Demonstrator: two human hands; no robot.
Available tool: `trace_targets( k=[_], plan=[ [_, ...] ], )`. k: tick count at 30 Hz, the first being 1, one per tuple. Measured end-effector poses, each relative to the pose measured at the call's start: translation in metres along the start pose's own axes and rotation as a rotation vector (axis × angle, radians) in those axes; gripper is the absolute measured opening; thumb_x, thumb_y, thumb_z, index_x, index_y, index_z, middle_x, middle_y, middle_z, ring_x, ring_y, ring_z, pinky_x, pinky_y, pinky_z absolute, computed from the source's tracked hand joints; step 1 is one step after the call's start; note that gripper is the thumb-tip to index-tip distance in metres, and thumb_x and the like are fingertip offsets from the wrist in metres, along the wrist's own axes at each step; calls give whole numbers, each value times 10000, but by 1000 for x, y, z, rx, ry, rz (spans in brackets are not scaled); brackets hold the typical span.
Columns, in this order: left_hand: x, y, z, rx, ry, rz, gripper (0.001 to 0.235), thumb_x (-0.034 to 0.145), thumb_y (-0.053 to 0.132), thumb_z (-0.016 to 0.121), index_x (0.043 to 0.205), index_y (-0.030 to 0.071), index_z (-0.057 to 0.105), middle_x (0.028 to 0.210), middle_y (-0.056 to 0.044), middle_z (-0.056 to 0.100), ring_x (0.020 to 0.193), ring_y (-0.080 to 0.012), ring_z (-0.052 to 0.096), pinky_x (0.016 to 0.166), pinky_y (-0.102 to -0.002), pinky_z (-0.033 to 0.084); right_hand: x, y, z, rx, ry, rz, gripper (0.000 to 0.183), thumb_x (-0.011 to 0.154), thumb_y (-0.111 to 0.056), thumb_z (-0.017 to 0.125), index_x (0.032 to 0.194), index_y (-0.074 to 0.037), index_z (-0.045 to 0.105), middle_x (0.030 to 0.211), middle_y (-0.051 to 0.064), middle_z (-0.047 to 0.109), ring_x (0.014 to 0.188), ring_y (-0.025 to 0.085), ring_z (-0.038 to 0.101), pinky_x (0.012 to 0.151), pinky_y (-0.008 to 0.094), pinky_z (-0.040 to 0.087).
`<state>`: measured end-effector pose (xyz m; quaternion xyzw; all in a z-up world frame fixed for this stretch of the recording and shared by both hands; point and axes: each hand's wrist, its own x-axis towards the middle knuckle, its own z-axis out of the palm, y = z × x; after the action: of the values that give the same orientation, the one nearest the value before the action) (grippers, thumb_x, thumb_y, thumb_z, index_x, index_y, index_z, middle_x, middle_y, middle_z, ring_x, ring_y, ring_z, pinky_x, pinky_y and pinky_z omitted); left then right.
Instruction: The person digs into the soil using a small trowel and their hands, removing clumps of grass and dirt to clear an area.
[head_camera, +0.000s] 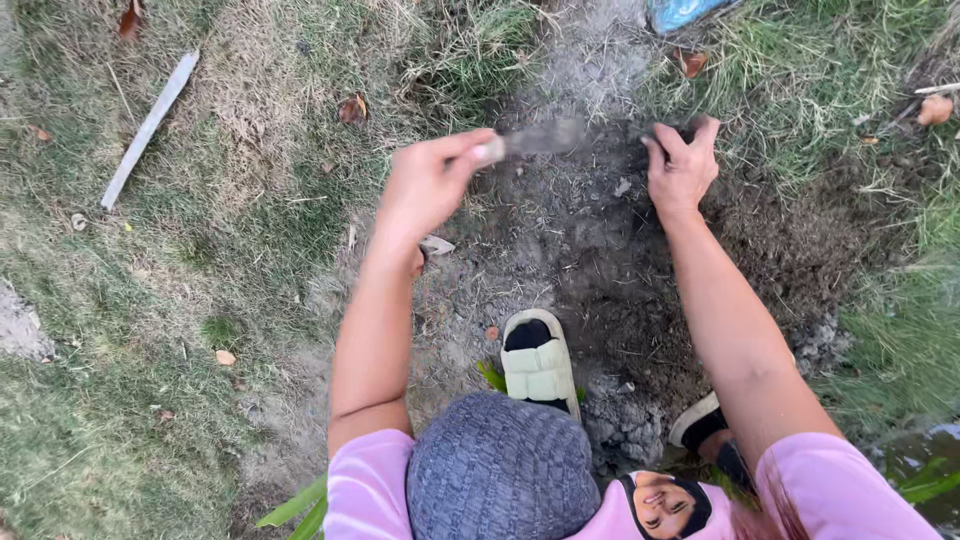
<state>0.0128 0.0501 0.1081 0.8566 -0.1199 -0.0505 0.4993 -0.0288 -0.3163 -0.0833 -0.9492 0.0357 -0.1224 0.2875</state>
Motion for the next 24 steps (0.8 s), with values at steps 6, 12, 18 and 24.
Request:
trace_targets(
  k=[6, 12, 18, 24],
  plan=[
    [26, -5, 16, -259, -112, -742, 298, 975, 255, 697, 1253, 180, 775, 685, -16, 639, 476, -59, 495, 413, -253, 409, -17, 6, 6, 104, 12, 76, 236, 934, -157, 864, 1139, -137, 748, 1289, 181, 516, 1143, 381, 619, 934, 456, 531],
    [4, -103, 106, -778, -40, -959, 330, 1000, 300, 629, 1296, 187, 719, 643, -7, 619, 470, -79, 527, 397, -246, 431, 3, 25, 15, 224, 42, 123, 190, 960, -159, 860, 1111, -107, 757, 1311, 187, 471, 1218, 373, 545, 1031, 456, 473],
    [-9, -33, 59, -208, -46, -735, 326, 1001, 251, 633, 1299, 199, 754, 719, -126, 720, 568, -154, 595, 502, -317, 476, -10, 41, 18, 435, 90, 204, 199, 1037, -123, 812, 1146, -7, 692, 1230, 112, 482, 1165, 283, 535, 1081, 382, 458],
    [10, 71, -18, 26, -63, -253, 312, 989, 324, 661, 1227, 144, 750, 1170, -122, 772, 1074, -234, 775, 939, -347, 577, 6, 39, 2, 745, 108, 463, 189, 1015, -118, 687, 1175, -18, 683, 1220, 66, 477, 1022, 231, 542, 888, 369, 478]
  ],
)
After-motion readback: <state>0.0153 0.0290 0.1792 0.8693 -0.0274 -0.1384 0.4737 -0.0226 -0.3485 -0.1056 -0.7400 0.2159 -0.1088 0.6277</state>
